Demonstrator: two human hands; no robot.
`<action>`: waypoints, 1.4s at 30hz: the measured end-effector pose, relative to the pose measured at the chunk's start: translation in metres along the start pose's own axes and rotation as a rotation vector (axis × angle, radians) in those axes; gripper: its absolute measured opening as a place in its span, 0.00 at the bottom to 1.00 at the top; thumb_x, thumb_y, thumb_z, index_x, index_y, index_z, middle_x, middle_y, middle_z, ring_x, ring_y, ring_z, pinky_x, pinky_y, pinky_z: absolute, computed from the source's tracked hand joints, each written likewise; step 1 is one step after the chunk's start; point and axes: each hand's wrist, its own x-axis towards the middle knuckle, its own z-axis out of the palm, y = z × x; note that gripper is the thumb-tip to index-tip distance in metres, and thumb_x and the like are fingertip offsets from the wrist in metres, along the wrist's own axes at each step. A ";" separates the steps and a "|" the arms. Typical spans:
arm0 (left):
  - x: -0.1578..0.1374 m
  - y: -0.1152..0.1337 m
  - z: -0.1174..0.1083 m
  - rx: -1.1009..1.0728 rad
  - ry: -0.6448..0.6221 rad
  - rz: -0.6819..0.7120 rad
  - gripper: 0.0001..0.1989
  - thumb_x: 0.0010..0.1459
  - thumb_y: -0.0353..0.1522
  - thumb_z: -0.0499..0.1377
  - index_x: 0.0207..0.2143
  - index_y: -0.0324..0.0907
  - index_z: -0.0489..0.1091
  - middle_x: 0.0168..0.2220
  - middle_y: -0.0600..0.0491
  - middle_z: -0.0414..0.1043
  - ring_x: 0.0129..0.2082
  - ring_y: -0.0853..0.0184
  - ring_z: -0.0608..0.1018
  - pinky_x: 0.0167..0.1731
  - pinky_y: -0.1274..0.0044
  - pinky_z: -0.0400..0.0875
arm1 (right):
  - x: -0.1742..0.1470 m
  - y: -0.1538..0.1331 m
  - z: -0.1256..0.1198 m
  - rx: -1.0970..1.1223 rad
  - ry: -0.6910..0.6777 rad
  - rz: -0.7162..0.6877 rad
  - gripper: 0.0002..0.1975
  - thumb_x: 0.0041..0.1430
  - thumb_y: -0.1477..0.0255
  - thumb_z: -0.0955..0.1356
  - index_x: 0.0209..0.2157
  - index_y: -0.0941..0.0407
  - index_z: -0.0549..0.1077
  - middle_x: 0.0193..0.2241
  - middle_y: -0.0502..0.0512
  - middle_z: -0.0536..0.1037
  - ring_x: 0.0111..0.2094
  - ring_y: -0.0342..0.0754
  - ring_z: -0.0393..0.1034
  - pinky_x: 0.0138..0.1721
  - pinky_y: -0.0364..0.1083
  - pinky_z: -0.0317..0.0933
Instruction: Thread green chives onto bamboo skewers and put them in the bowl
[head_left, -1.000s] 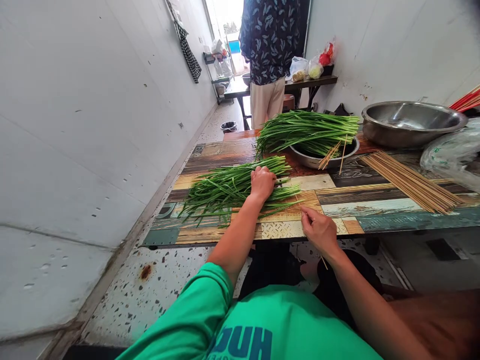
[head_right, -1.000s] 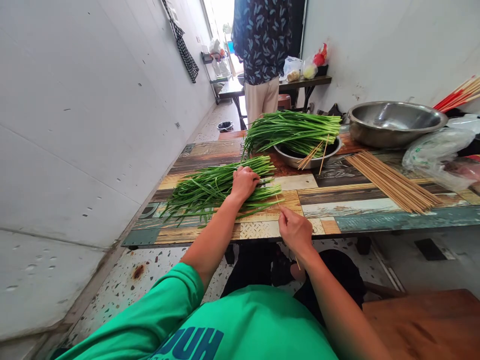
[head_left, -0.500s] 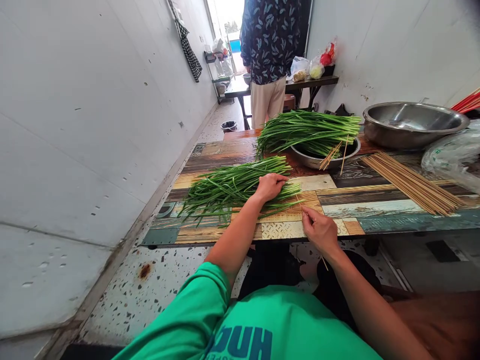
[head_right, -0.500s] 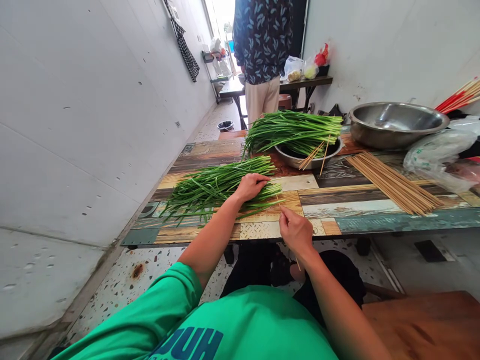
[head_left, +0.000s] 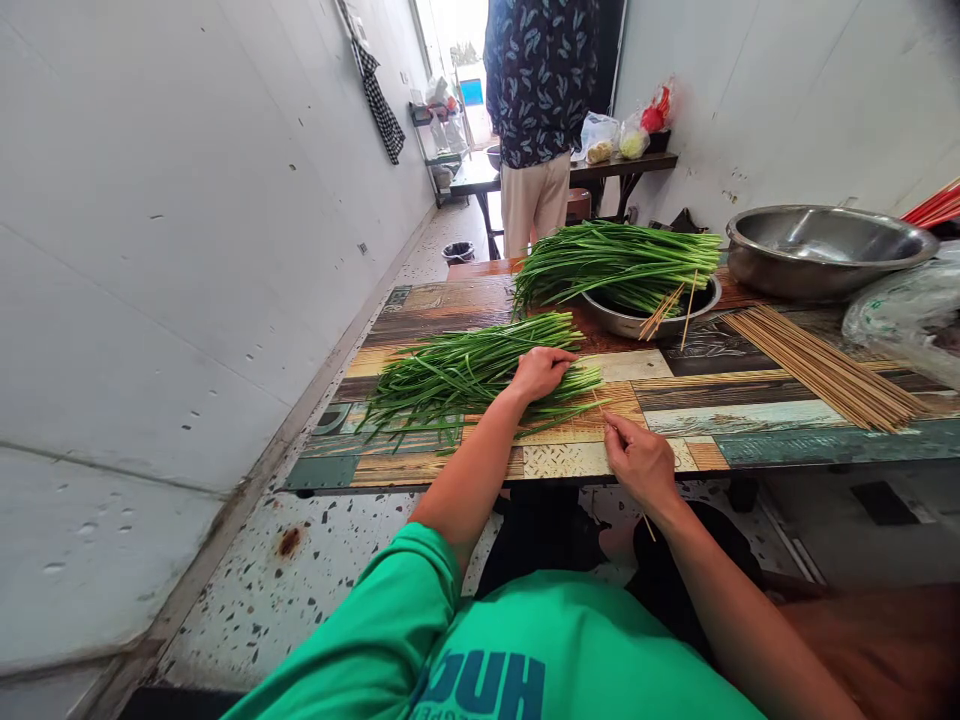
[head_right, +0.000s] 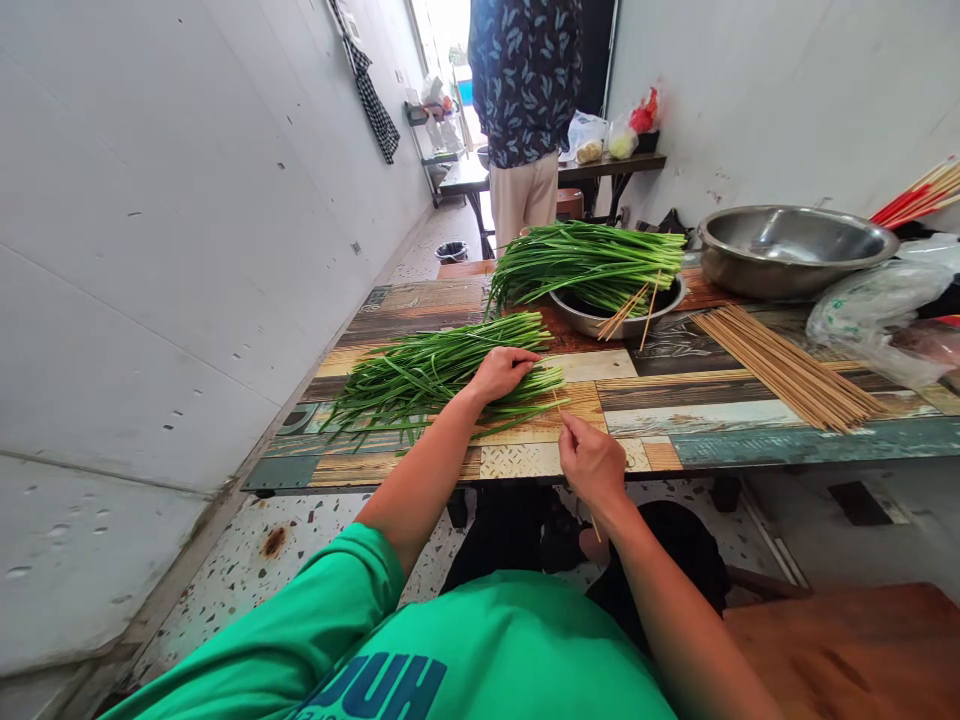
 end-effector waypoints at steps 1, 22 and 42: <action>0.000 -0.001 0.000 -0.003 -0.002 0.003 0.15 0.59 0.30 0.55 0.45 0.47 0.77 0.46 0.55 0.78 0.48 0.65 0.76 0.54 0.73 0.65 | 0.000 0.000 0.000 0.004 0.001 0.000 0.19 0.59 0.67 0.60 0.43 0.54 0.79 0.33 0.55 0.82 0.31 0.49 0.77 0.30 0.44 0.64; 0.003 -0.006 0.001 -0.009 -0.003 0.025 0.15 0.59 0.30 0.55 0.45 0.43 0.77 0.44 0.54 0.79 0.45 0.65 0.77 0.49 0.75 0.68 | 0.000 0.001 0.001 0.029 -0.013 0.010 0.19 0.59 0.67 0.60 0.43 0.55 0.79 0.36 0.56 0.82 0.33 0.50 0.77 0.32 0.45 0.65; 0.002 -0.005 0.001 -0.032 0.015 0.017 0.14 0.58 0.29 0.56 0.44 0.43 0.78 0.44 0.54 0.79 0.44 0.67 0.78 0.50 0.76 0.69 | 0.000 0.000 0.000 0.021 0.000 0.004 0.19 0.59 0.67 0.60 0.43 0.53 0.79 0.35 0.55 0.82 0.32 0.49 0.77 0.32 0.44 0.66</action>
